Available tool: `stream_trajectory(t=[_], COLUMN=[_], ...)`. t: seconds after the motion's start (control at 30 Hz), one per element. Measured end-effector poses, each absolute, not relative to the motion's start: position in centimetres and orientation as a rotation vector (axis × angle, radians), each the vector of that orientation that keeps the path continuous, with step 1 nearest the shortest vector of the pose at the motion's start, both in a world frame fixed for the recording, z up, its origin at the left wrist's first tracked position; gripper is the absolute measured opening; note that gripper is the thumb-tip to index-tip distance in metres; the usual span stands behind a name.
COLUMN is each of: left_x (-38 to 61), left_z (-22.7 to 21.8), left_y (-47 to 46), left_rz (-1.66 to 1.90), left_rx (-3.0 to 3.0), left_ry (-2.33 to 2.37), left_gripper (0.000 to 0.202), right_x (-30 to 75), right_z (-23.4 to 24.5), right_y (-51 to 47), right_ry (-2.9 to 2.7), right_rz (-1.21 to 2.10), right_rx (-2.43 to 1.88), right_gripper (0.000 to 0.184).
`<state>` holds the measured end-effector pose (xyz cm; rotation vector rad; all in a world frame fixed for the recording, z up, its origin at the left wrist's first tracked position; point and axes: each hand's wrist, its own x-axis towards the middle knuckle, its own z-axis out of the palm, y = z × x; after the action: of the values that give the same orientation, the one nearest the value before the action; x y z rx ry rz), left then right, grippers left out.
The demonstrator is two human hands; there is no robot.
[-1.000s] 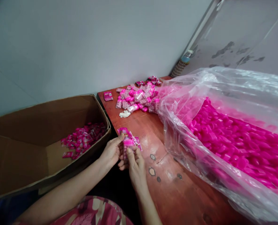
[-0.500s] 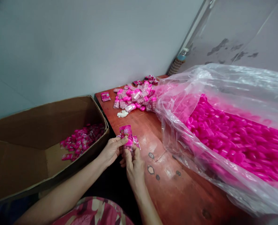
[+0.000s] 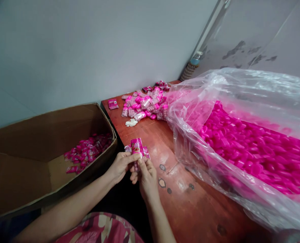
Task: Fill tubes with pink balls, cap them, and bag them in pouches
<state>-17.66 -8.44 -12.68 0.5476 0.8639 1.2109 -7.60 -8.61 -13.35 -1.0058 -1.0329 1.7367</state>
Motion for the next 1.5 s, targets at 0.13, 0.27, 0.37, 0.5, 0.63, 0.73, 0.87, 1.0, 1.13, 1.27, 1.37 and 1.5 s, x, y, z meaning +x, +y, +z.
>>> stream_trajectory(t=[0.13, 0.27, 0.37, 0.5, 0.63, 0.73, 0.87, 1.0, 1.13, 1.27, 1.37, 1.5], left_x=[-18.1, -18.3, -17.7, -18.4, -22.0, -23.5, -21.4, -19.0, -18.7, -18.7, -18.5, -18.3], left_z=[-12.7, -12.6, -12.8, -12.7, -12.3, -12.5, -13.3, -14.8, -16.3, -17.0, -16.8, -15.4], left_y=[-8.4, -8.6, -9.3, -10.2, -10.4, -10.2, -9.2, -8.2, -7.7, -7.6, -7.8, -8.2], left_rz=[1.256, 1.353, 1.311, 1.383, 1.679, 1.719, 1.546, 1.271, 1.155, 1.176, 1.228, 1.300], left_rx=[0.436, 0.347, 0.385, 0.369, 0.221, 0.265, 0.963, 1.738, 1.915, 1.922, 1.937, 1.930], left_ry=[0.905, 0.914, 0.894, 0.886, 0.951, 1.123, 1.459, 1.663, 1.780, 1.762, 1.733, 1.606], left_gripper=[0.029, 0.024, 0.024, 0.022, 0.035, 0.049, 0.040, 0.035, 0.023, 0.023, 0.023, 0.024], right_x=[-7.0, -6.5, -6.9, -7.4, -6.0, -4.2, -3.0, -2.7, -2.5, -3.0, -3.8, -4.9], right_z=[-13.5, -13.4, -13.5, -13.2, -13.0, -13.2, -13.4, -13.3, -13.5, -13.8, -13.9, -13.3], right_y=[-9.0, -9.4, -9.3, -8.8, -8.4, -7.8, -6.6, -6.0, -6.0, -5.8, -5.4, -4.5], right_ry=[-0.980, -0.978, -0.966, -0.962, -0.983, -1.030, -1.186, -1.273, -1.306, -1.387, -1.436, -1.283], right_rz=[1.810, 1.828, 1.794, 1.772, 1.713, 1.601, 1.472, 1.371, 1.373, 1.273, 1.178, 1.457], right_rx=[-0.938, -0.912, -0.940, -0.966, -1.035, -1.130, -1.228, -1.262, -1.271, -1.299, -1.330, -1.198], right_gripper=[0.019, 0.029, 0.023, 0.025, 0.023, 0.019, 0.018, 0.019, 0.020, 0.022, 0.023, 0.033])
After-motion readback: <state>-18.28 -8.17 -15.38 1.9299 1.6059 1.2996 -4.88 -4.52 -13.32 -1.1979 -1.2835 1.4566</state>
